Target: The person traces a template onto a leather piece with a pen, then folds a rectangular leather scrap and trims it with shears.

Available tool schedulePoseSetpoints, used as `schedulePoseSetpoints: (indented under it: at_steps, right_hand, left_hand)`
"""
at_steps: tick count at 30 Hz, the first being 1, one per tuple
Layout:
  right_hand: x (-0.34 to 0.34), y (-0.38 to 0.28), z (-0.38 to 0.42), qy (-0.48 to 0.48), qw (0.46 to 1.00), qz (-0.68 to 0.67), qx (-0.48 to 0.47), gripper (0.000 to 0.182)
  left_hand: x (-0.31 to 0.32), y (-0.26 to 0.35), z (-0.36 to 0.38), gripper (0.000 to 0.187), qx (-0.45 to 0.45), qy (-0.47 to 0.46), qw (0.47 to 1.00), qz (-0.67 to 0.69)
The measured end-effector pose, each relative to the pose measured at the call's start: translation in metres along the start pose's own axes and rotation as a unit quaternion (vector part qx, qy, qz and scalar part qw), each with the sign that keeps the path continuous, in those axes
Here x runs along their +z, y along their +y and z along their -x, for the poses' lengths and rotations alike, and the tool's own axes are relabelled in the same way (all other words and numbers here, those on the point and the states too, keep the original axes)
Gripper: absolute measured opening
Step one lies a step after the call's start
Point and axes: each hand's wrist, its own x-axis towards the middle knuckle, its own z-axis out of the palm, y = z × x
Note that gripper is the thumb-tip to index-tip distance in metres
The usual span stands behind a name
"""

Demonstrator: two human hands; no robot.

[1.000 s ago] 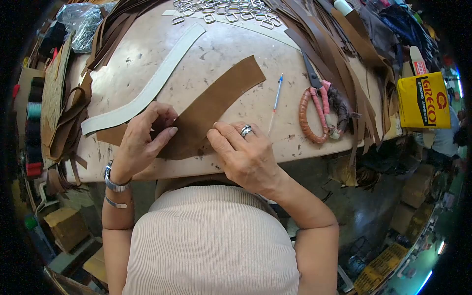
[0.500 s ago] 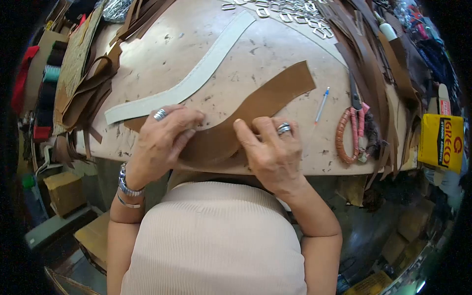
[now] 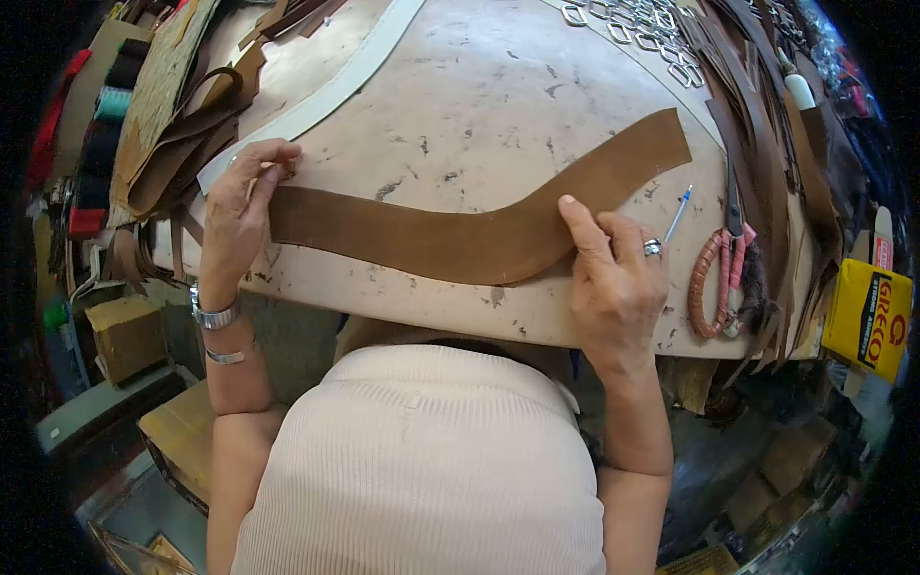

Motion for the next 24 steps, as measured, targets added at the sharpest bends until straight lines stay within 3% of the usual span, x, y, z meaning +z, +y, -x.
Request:
schedulePoseSetpoints:
  at_steps: [5,8,17,24]
  right_hand:
    - [0.0,-0.001,0.0,0.011,0.999,-0.045,0.021,0.045]
    - [-0.001,-0.001,0.001,0.011,0.997,-0.061,0.034,0.042]
    - [-0.005,0.003,0.001,0.028,0.997,-0.067,-0.009,0.032]
    - [-0.002,-0.006,-0.003,0.031,0.997,-0.056,-0.037,0.026]
  left_hand:
    - [-0.022,-0.014,0.01,0.02,-0.099,-0.003,0.994,0.055]
    - [-0.024,-0.02,0.013,0.02,-0.105,-0.014,0.993,0.058]
    - [-0.015,0.0,0.014,0.027,0.043,-0.029,0.995,-0.085]
    - [-0.012,-0.002,0.013,0.026,0.001,-0.065,0.998,-0.025]
